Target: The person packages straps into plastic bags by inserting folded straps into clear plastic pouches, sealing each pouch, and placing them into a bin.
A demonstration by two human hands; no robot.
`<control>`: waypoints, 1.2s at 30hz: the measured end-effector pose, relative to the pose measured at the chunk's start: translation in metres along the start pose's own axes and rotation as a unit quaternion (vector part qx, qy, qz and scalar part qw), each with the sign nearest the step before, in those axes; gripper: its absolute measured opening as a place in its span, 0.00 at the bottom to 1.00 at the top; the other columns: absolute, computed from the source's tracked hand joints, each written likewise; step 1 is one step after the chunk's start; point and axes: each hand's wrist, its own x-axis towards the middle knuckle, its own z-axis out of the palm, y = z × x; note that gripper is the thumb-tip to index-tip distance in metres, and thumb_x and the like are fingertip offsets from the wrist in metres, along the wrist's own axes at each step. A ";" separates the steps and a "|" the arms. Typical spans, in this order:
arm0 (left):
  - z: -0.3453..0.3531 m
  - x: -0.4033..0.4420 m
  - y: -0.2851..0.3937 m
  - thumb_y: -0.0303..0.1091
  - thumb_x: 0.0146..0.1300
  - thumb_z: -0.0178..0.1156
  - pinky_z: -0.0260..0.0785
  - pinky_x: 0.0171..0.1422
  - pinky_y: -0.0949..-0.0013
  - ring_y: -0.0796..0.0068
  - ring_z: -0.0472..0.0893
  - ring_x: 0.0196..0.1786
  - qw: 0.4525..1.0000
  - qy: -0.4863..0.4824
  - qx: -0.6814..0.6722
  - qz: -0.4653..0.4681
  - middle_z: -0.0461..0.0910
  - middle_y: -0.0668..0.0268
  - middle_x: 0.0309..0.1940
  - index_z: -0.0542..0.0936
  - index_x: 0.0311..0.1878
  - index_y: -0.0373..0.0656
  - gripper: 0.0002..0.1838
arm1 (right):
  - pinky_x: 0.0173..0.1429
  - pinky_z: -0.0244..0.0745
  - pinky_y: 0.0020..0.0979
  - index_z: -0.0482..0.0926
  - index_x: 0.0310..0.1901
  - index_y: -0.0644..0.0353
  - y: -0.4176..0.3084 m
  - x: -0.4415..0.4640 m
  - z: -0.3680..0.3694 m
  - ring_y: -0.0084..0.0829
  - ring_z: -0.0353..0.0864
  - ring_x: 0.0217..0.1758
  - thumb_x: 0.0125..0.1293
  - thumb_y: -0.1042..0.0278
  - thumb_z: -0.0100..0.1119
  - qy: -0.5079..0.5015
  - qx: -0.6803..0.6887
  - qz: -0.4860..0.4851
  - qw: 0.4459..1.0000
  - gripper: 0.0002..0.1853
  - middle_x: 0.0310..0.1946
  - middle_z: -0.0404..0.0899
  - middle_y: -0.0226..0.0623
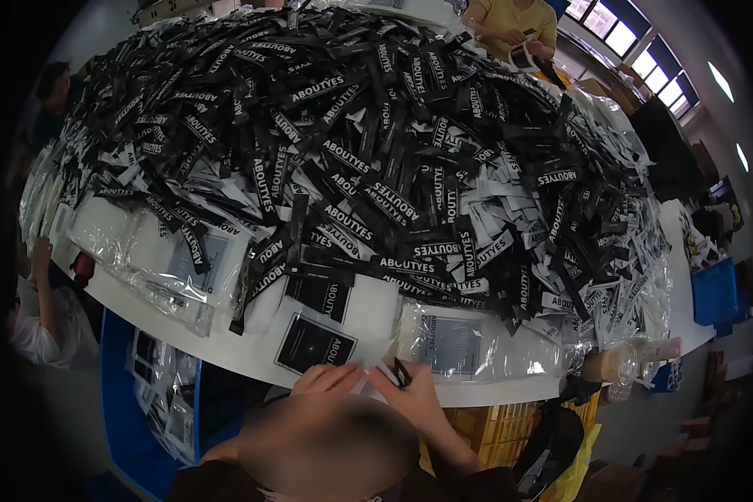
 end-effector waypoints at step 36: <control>-0.050 0.004 0.014 0.41 0.44 0.67 0.60 0.60 0.52 0.56 0.69 0.56 0.991 0.106 -0.011 0.082 0.66 0.58 0.53 0.72 0.48 0.46 0.26 | 0.35 0.64 0.18 0.75 0.41 0.67 -0.030 -0.003 0.034 0.15 0.67 0.30 0.58 0.80 0.54 -0.095 0.104 -0.113 0.984 0.09 0.28 0.72 0.24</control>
